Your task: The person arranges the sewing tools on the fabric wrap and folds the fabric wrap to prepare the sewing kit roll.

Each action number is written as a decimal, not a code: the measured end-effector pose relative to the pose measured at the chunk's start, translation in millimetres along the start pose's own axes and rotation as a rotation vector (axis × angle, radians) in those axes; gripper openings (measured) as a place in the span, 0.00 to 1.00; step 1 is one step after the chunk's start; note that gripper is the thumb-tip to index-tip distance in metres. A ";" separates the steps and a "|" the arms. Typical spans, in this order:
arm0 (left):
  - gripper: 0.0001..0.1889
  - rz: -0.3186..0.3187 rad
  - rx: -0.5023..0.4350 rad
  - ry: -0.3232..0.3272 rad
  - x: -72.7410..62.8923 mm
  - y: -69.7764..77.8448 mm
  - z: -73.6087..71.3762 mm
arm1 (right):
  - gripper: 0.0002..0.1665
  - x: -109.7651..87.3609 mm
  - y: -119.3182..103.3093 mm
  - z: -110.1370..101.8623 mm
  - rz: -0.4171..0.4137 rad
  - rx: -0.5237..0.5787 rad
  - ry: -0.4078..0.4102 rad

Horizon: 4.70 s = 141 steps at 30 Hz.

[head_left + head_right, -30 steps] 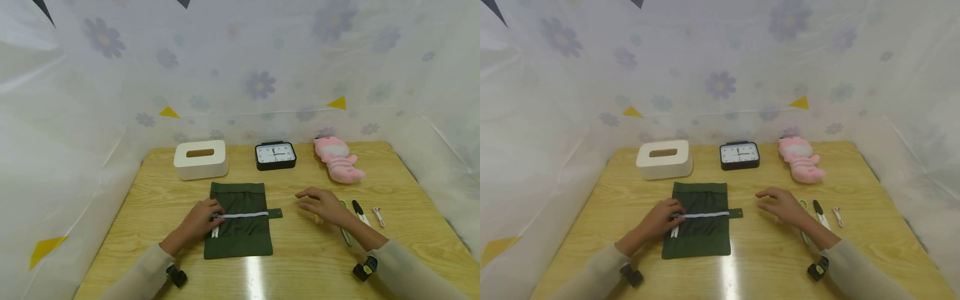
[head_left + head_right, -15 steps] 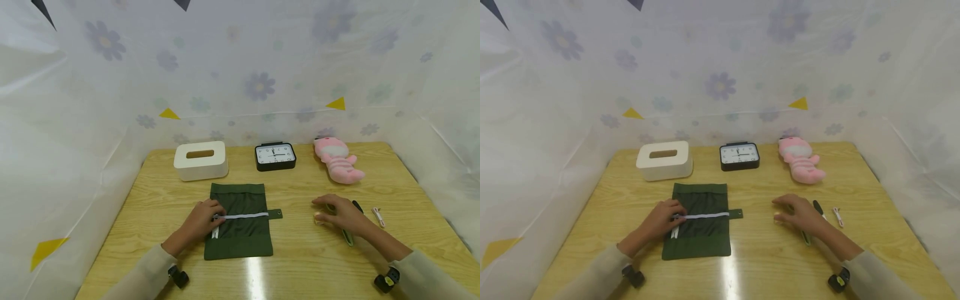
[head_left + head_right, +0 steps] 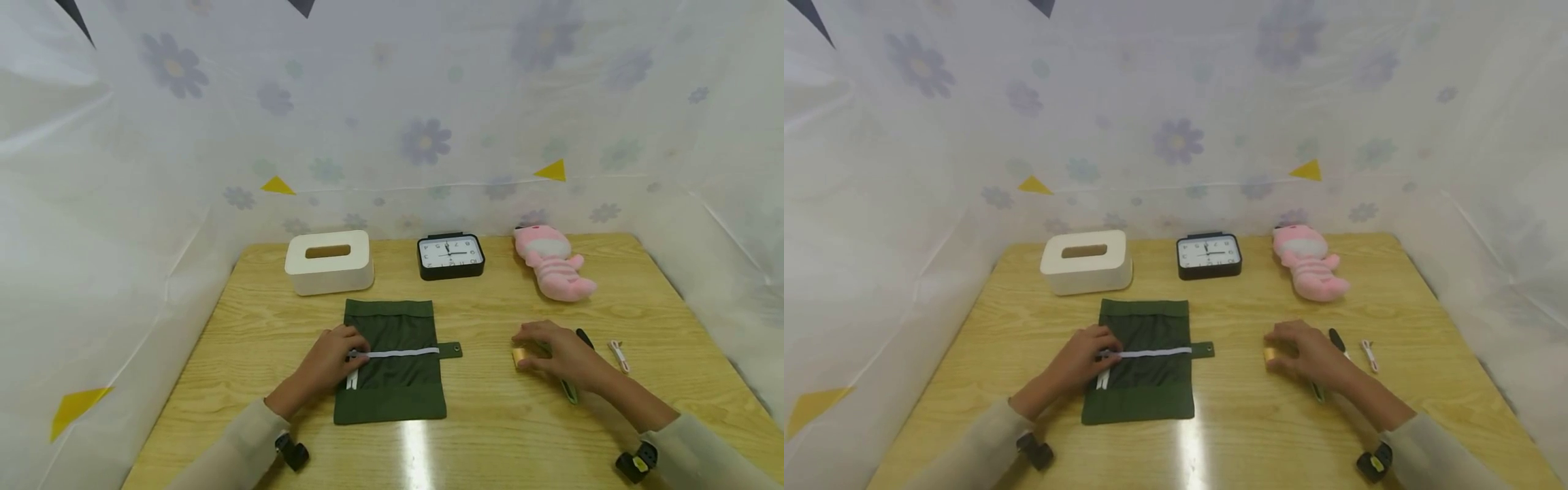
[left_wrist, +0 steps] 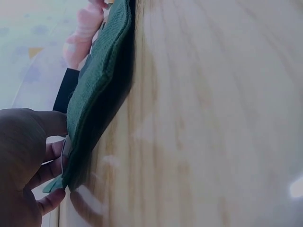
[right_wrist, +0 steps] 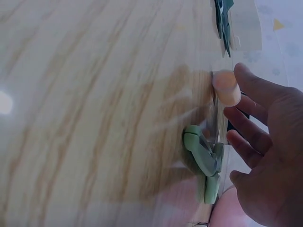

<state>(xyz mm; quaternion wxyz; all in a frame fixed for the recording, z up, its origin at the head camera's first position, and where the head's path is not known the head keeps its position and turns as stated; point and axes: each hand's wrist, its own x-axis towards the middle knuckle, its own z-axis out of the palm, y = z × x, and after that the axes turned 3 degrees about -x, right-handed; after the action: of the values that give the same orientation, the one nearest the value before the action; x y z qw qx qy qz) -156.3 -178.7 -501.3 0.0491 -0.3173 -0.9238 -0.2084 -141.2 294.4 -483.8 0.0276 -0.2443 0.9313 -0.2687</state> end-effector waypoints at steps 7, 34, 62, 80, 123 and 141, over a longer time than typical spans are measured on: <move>0.04 -0.004 0.002 -0.002 -0.8 -0.7 0.1 | 0.22 0.4 -0.3 1.6 -0.028 0.014 0.008; 0.03 -0.009 -0.007 0.000 -1.7 -1.5 1.4 | 0.20 32.8 -24.7 9.8 -0.175 0.032 0.052; 0.03 0.001 -0.028 0.012 -2.4 -0.9 1.0 | 0.11 131.1 -103.8 82.0 -0.030 0.556 -0.106; 0.04 0.021 -0.047 0.032 -2.4 -2.6 2.7 | 0.11 169.5 -150.9 128.5 0.003 0.417 -0.047; 0.04 0.069 -0.140 0.050 -3.1 -6.7 -2.2 | 0.09 167.7 -152.2 131.9 -0.094 0.346 -0.099; 0.04 0.036 -0.130 -0.009 -2.0 -9.4 -4.7 | 0.08 167.4 -147.0 127.6 -0.113 0.368 -0.168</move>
<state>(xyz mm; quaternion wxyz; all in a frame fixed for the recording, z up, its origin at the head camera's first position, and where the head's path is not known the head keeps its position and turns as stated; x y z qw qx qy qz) -160.6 -188.4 -500.8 0.0281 -0.3374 -0.9027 -0.2656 -200.3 45.4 -503.8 0.1341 -0.3085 0.8457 -0.4142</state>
